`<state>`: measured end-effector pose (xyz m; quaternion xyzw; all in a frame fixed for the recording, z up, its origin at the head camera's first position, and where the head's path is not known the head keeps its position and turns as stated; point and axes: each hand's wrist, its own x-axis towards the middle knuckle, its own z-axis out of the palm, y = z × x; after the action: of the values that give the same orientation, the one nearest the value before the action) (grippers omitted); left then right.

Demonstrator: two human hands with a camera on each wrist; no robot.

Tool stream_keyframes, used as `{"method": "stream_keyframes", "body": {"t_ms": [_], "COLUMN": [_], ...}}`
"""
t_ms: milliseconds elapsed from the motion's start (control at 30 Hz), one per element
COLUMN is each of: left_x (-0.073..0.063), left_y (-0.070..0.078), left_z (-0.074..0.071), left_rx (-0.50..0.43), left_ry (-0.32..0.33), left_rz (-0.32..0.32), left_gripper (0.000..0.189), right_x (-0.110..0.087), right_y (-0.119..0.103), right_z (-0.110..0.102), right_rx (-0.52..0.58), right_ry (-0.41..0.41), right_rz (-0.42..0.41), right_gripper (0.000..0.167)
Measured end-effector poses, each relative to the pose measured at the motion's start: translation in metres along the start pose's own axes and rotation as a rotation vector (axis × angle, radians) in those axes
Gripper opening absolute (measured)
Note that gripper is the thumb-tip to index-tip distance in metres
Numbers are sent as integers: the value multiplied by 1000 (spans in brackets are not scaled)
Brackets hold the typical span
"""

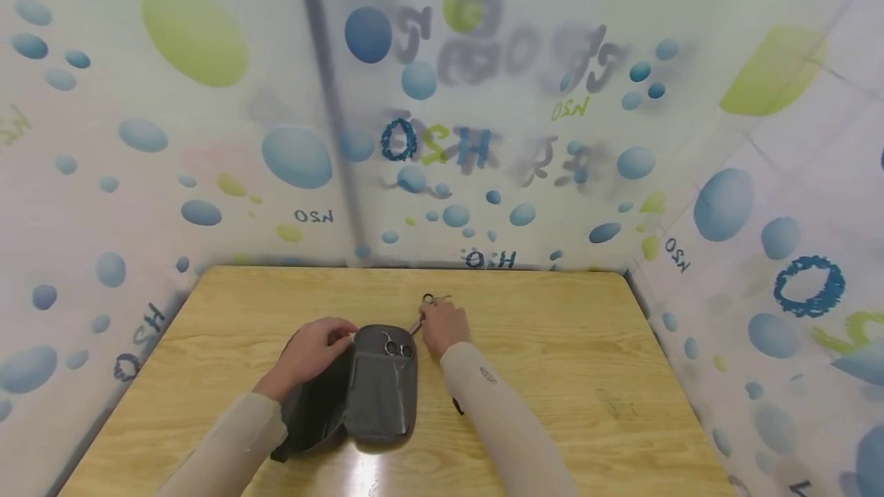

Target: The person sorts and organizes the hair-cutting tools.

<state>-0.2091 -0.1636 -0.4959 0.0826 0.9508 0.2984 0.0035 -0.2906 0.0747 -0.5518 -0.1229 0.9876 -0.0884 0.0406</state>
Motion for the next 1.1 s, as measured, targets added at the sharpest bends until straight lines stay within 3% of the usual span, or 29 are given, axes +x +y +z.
{"method": "stream_keyframes", "body": {"t_ms": [433,1100], "left_x": [2,2], "left_y": [-2,0], "left_z": [0,0], "left_rx": [3,-7], "left_ry": [2,-7], "left_rz": [-22,-7], "left_gripper": [16,16], "right_x": [4,10], "right_y": [10,33], "right_z": [-2,-2], "right_rx": [-9,-22], "right_ry": [47,1], "right_rz": [48,43], "right_gripper": [27,34]}}
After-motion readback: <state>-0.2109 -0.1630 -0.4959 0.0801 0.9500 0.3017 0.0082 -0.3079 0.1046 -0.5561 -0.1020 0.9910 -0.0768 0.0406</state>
